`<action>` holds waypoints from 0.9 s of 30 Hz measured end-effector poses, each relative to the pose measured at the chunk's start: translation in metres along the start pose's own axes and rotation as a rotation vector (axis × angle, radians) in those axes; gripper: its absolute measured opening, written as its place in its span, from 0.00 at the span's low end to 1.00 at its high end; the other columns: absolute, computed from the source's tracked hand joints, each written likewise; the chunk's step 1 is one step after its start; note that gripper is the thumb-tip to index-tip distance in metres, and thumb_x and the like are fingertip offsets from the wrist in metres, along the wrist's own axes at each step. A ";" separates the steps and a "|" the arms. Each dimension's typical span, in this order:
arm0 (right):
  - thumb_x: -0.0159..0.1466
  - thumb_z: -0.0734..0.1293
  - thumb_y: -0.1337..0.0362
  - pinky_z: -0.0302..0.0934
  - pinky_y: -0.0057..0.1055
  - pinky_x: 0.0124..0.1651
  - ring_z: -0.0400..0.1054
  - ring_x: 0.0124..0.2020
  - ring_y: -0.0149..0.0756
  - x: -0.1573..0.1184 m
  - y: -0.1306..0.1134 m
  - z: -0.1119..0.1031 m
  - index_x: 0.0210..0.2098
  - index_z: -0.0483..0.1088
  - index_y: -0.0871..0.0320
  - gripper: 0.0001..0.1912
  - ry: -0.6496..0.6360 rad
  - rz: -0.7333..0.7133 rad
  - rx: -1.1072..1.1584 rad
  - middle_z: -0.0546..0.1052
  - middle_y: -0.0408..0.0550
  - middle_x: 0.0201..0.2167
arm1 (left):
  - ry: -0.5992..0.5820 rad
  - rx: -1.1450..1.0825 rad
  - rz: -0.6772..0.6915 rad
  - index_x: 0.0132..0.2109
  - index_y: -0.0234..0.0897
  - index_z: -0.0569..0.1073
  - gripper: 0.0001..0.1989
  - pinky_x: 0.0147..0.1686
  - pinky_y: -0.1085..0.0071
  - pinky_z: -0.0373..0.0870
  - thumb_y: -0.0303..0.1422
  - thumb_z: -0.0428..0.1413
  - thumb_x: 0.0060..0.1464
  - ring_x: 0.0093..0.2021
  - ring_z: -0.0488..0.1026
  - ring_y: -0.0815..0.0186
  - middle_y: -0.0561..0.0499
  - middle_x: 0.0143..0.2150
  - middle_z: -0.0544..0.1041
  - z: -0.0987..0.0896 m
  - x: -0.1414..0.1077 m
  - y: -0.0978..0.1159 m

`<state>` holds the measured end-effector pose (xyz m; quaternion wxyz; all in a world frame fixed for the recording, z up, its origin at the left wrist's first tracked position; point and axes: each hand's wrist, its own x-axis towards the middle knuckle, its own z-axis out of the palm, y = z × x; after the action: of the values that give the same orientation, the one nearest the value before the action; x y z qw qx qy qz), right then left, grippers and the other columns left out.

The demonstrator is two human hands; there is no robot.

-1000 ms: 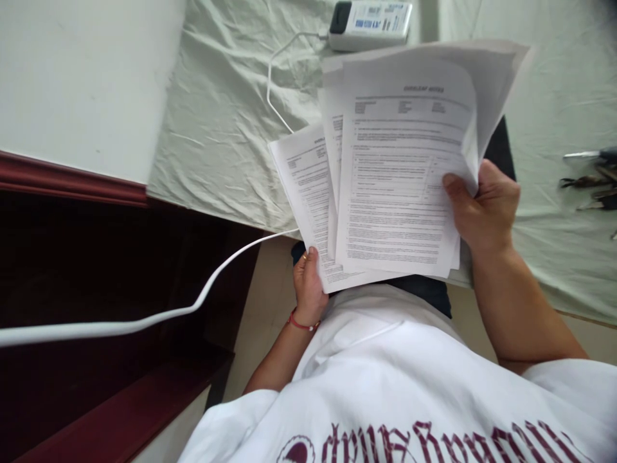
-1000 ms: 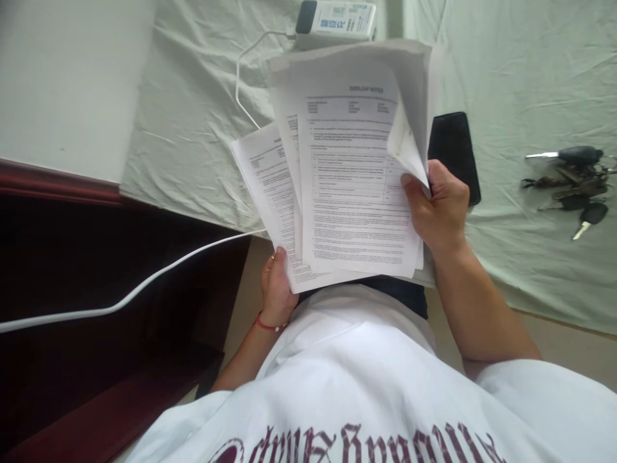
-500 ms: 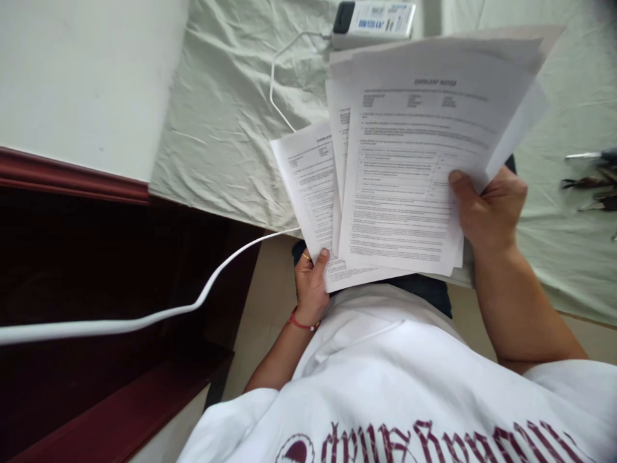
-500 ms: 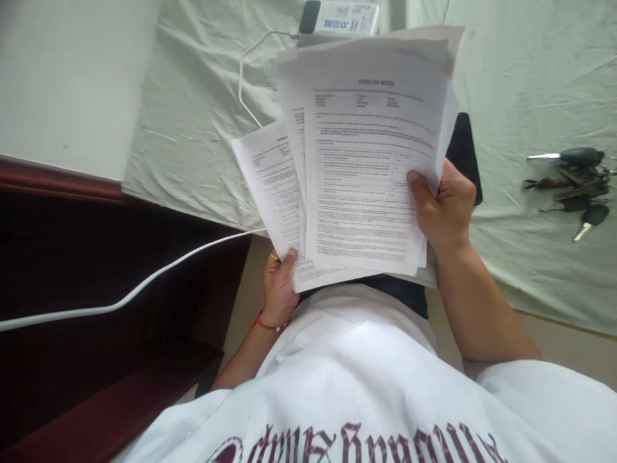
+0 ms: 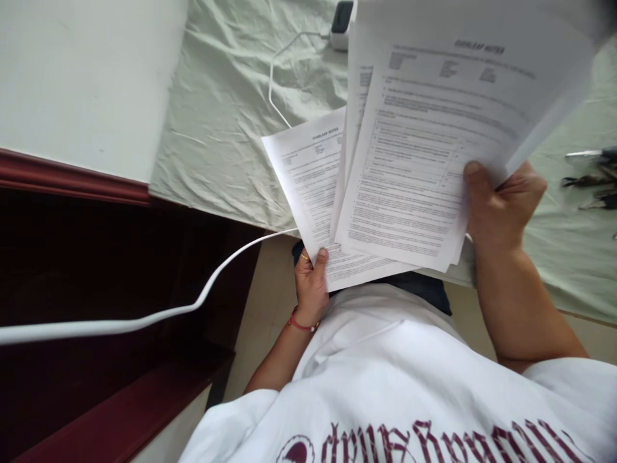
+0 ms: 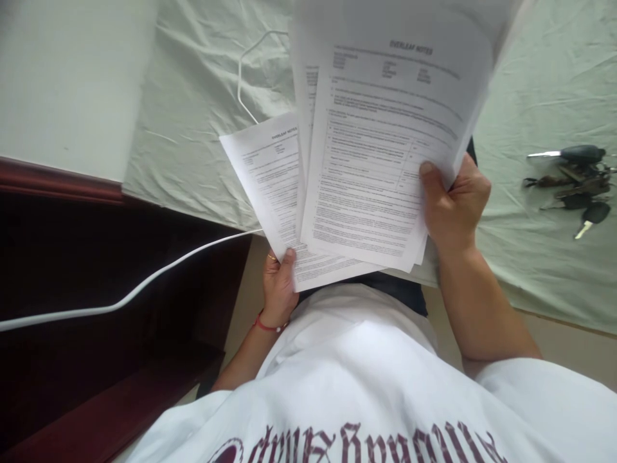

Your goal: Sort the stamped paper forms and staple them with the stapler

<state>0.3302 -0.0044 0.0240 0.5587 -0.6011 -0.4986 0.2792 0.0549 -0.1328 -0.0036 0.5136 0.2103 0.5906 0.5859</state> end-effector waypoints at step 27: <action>0.61 0.75 0.56 0.70 0.45 0.44 0.74 0.37 0.46 0.001 0.006 0.005 0.39 0.79 0.55 0.11 0.108 -0.105 0.152 0.80 0.51 0.35 | 0.064 -0.010 -0.052 0.47 0.38 0.84 0.21 0.53 0.65 0.78 0.50 0.66 0.56 0.51 0.83 0.56 0.44 0.49 0.86 0.000 0.002 0.000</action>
<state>0.3280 -0.0008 0.0170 0.6427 -0.5441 -0.4758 0.2540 0.0540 -0.1318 -0.0045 0.5105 0.1736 0.6090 0.5817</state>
